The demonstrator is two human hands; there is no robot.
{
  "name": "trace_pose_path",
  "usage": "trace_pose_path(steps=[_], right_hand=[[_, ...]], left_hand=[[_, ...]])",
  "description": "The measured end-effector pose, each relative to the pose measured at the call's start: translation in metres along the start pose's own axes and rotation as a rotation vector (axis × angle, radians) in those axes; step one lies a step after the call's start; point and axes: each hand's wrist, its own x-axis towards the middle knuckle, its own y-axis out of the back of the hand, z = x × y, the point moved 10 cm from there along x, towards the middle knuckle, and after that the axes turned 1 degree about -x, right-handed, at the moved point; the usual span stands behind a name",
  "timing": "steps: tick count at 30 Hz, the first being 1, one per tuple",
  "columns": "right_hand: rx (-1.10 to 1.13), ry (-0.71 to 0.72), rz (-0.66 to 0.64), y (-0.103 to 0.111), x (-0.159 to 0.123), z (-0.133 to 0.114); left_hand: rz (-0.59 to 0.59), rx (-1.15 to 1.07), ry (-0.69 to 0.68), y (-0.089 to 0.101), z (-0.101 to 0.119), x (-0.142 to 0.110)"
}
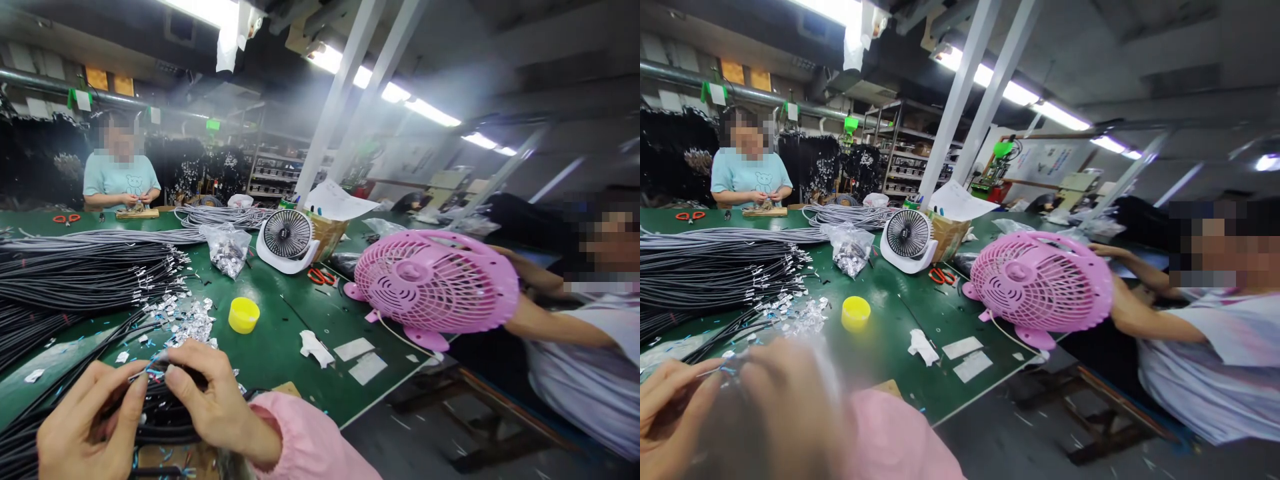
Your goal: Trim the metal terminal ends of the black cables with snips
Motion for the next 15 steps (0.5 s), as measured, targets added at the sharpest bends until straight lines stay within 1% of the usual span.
trace_pose_path(steps=[8, 15], right_hand=[[-0.021, -0.047, 0.011, 0.0013, 0.0018, 0.0064], [0.035, -0.037, -0.003, 0.0005, 0.0022, 0.0031]], left_hand=[[-0.015, 0.014, -0.013, -0.0008, -0.0055, -0.0003], [0.021, 0.023, -0.072, 0.0005, 0.0008, -0.0021]])
